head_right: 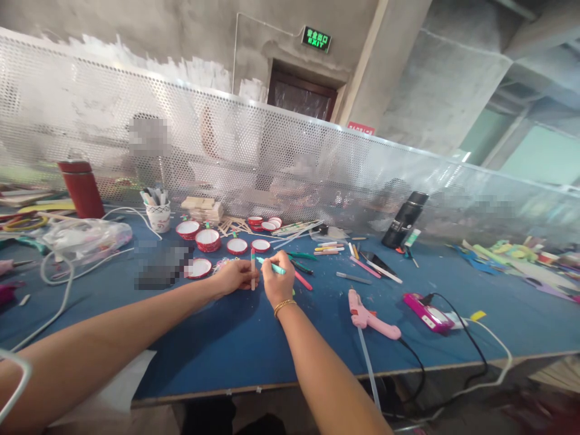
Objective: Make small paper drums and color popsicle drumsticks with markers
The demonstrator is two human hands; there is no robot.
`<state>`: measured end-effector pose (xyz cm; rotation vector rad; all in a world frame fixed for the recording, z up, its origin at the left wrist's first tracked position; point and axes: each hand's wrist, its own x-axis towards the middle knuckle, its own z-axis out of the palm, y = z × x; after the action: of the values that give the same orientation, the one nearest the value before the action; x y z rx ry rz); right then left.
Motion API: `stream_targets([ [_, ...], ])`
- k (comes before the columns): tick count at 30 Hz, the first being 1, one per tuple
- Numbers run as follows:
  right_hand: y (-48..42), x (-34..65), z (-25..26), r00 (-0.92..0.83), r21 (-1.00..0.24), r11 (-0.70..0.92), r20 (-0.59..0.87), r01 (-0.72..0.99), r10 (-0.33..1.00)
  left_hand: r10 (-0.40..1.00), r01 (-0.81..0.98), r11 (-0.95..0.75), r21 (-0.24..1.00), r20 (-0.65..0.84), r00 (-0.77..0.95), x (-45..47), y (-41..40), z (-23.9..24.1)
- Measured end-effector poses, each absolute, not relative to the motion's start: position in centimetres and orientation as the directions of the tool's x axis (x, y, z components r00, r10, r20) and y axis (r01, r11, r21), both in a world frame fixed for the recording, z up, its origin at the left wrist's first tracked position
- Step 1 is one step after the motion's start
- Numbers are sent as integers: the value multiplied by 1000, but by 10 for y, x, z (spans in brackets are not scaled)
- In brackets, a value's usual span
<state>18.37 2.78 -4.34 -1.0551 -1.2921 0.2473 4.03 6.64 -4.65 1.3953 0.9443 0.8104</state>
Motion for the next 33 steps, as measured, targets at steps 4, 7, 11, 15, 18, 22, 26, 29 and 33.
stream_targets([
  [4,27,185,-43,330,-746,547,662,380,673,905,78,20,997,-51,422,40,67,-47],
  [7,24,182,-42,294,-742,569,666,355,685,903,74,23,997,-52,427,40,66,-46],
  [11,24,177,-42,262,-738,577,669,351,695,901,57,27,998,-49,431,40,64,-44],
  [15,26,179,-43,274,-737,557,666,382,693,902,68,38,997,-63,426,40,65,-44],
  [18,28,184,-43,311,-746,539,659,392,685,902,74,49,996,-76,425,40,65,-45],
  [22,27,187,-42,328,-749,545,659,378,677,908,75,40,996,-68,414,39,66,-47],
  [26,26,181,-43,290,-743,568,665,356,688,900,57,24,998,-47,433,39,67,-47],
  [29,25,177,-44,261,-729,581,677,361,688,898,46,19,999,-37,438,39,67,-47],
  [33,28,179,-45,266,-727,565,677,391,687,898,47,19,999,-38,439,40,66,-47],
])
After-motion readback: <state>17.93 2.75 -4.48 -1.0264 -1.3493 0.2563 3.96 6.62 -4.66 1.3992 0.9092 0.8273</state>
